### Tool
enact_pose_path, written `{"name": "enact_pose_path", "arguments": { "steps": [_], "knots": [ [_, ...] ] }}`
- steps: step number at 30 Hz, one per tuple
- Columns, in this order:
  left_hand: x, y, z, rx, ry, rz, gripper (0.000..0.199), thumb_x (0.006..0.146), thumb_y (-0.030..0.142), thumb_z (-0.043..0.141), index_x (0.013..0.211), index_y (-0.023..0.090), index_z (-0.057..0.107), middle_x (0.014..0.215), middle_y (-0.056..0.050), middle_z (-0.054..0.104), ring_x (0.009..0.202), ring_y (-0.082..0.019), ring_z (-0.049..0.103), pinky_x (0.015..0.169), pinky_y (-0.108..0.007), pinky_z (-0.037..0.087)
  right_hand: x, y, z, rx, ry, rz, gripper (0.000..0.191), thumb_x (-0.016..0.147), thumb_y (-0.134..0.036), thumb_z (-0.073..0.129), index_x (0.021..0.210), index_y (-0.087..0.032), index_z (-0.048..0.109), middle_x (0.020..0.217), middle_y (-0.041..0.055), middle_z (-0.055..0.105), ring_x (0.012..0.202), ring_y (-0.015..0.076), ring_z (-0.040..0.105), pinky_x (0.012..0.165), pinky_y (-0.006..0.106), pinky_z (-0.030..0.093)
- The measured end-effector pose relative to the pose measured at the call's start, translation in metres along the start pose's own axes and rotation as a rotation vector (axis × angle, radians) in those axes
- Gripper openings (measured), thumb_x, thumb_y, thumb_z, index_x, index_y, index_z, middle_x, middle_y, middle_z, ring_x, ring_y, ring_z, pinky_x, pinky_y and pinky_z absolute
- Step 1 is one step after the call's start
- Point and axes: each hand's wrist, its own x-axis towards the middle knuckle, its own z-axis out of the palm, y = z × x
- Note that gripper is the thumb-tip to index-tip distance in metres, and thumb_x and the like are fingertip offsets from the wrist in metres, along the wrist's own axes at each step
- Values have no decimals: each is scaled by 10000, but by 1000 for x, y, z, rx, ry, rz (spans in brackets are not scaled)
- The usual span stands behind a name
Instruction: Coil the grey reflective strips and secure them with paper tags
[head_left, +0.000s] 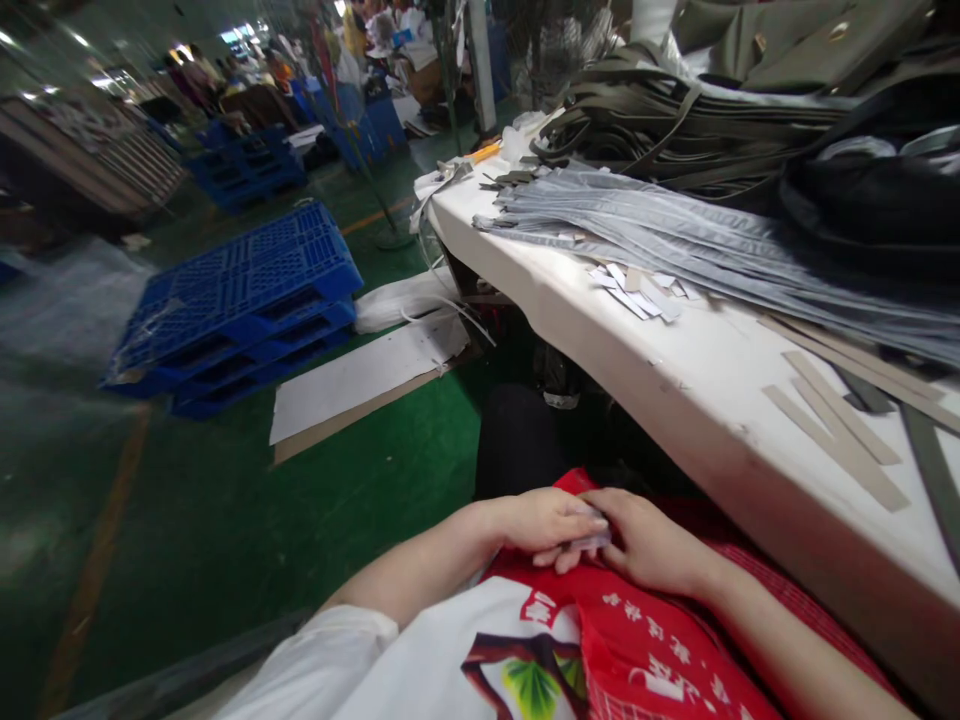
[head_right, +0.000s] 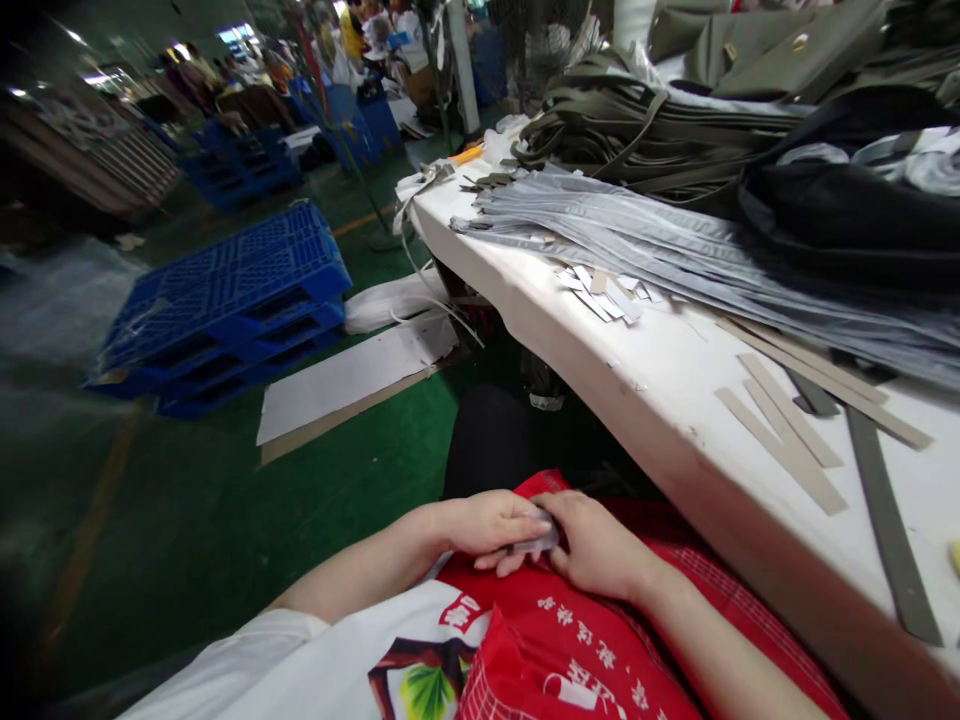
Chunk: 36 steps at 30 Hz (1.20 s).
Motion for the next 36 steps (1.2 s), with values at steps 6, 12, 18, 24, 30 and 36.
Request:
{"name": "enact_pose_path", "arguments": {
  "steps": [6,12,18,24,30,36],
  "knots": [
    [-23,-6,-27,226,71,-122,488,858,646,520,803,170,613,570,41,588,436,-58,460,490,-179,374,0,-6,11,188,-36,7,286,953,-378,482,920,-185,691,876,62,710,793,187,627,737,284,469],
    [-30,-10,-21,221,206,-90,443,761,584,680,880,159,637,683,30,611,609,-95,531,564,-184,381,10,2,23,316,7,17,429,983,-418,413,727,-172,653,685,24,637,615,139,551,600,253,407],
    [-12,-5,-15,252,319,-129,411,679,518,761,822,154,637,698,43,572,636,-96,473,546,-186,329,8,6,21,340,22,40,402,974,-406,441,731,-172,660,686,22,646,621,139,560,606,250,404],
    [16,3,-13,314,381,-152,415,636,505,788,785,160,610,675,56,542,623,-95,450,545,-198,316,6,13,15,333,72,29,372,965,-365,472,695,-177,645,671,16,642,613,132,556,591,242,382],
    [34,9,-6,420,433,-132,324,681,438,747,777,169,594,720,31,590,645,-110,491,557,-203,326,10,27,13,360,98,58,374,949,-343,492,634,-175,603,616,5,603,579,126,524,565,246,368],
    [45,13,-16,438,295,-217,375,806,509,620,662,170,552,597,36,515,537,-88,418,503,-212,278,9,38,-3,332,80,114,242,927,-309,516,773,-194,662,732,24,691,670,155,605,652,270,437]
  ]
}}
